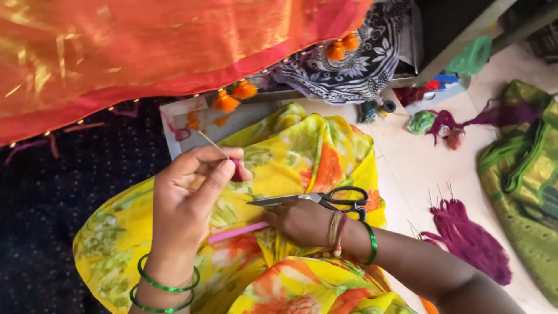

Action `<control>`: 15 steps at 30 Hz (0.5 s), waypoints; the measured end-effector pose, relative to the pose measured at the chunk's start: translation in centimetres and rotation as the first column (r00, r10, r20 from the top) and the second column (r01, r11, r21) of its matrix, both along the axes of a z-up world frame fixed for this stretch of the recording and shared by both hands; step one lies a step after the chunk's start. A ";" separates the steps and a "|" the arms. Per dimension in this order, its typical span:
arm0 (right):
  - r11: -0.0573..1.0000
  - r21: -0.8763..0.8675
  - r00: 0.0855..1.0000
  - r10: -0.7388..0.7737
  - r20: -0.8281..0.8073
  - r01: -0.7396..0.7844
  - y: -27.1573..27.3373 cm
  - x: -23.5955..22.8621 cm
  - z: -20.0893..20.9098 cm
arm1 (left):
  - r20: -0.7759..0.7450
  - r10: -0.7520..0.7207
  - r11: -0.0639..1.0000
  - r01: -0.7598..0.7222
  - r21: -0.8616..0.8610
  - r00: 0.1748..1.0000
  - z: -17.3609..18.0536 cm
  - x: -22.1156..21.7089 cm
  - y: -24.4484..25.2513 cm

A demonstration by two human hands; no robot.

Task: Tying, combing, and trimming decorative tassels on the border of a sari fabric.

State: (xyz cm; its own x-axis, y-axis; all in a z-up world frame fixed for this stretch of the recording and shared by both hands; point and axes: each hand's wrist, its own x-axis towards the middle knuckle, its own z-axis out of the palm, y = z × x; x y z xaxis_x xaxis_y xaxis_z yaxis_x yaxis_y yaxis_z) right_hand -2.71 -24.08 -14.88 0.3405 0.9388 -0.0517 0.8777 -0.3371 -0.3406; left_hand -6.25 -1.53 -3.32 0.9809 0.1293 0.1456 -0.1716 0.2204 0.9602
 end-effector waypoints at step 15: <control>0.844 0.102 0.833 -0.487 -0.263 0.526 -16.4 2.8 -1.8 | 0.394 -0.360 0.929 0.287 0.233 0.846 4.1 10.3 -16.0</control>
State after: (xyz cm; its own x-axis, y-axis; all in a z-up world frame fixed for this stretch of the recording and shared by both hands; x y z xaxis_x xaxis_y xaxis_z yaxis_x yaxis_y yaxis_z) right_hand 0.10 -40.48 -16.72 0.7684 0.6385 -0.0431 0.4952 -0.6359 -0.5920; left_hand 4.03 -17.50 0.79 0.8011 -0.2457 0.5457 -0.5136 0.1860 0.8376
